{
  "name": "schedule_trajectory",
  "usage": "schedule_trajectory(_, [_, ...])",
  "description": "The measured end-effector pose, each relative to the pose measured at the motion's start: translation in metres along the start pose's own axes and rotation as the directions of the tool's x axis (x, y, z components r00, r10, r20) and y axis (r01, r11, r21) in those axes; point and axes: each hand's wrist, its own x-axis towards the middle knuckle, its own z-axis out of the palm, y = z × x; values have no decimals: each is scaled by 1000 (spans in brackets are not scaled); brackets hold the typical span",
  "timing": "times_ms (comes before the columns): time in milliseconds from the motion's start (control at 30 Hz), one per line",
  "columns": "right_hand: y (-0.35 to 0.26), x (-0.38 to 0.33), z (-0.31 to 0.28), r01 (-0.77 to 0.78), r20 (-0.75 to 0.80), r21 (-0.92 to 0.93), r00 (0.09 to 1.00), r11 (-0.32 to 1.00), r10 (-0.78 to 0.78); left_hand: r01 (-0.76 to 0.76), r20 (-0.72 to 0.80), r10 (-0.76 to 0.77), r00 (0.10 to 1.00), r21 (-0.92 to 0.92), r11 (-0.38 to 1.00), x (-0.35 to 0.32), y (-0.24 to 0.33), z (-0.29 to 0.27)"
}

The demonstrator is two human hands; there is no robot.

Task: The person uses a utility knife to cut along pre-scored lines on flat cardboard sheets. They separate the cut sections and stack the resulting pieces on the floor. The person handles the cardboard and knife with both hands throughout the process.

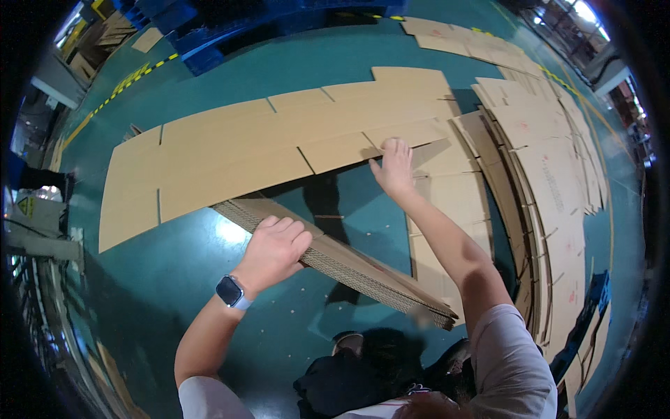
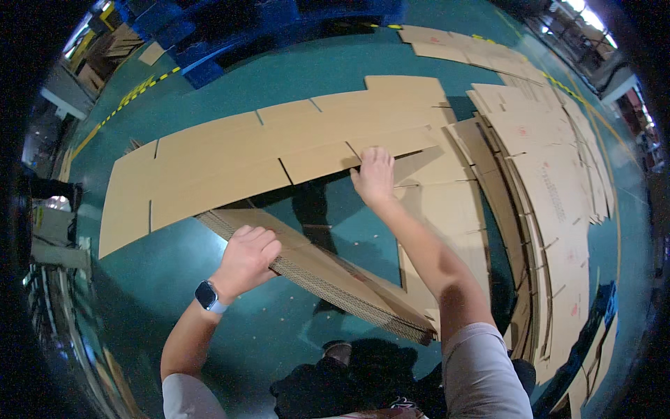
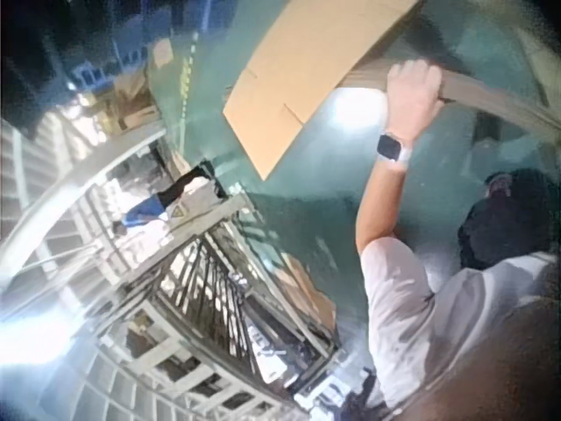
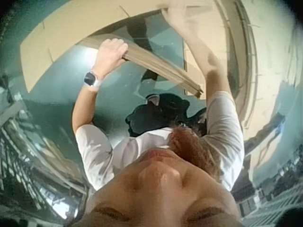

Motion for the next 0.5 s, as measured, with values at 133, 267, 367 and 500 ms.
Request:
schedule_trajectory(133, [-34, 22, -3, 561, -121, -60, 817, 826, -564, 13, -31, -13, 999, -4, 1000, 3, 0, 2])
schedule_trajectory(267, [-27, 61, 2, 558, -69, 31, 829, 829, -555, 15, -59, -16, 998, -18, 1000, 12, 1, 1])
schedule_trajectory(367, [-48, 92, -68, 604, -224, 152, 792, 782, -568, 32, -63, -33, 997, -27, 999, 9, 1, 2])
schedule_trajectory(500, [-66, 156, -169, 663, -226, 113, 742, 740, -631, 47, 4, -47, 999, 19, 999, 0, 2, 3])
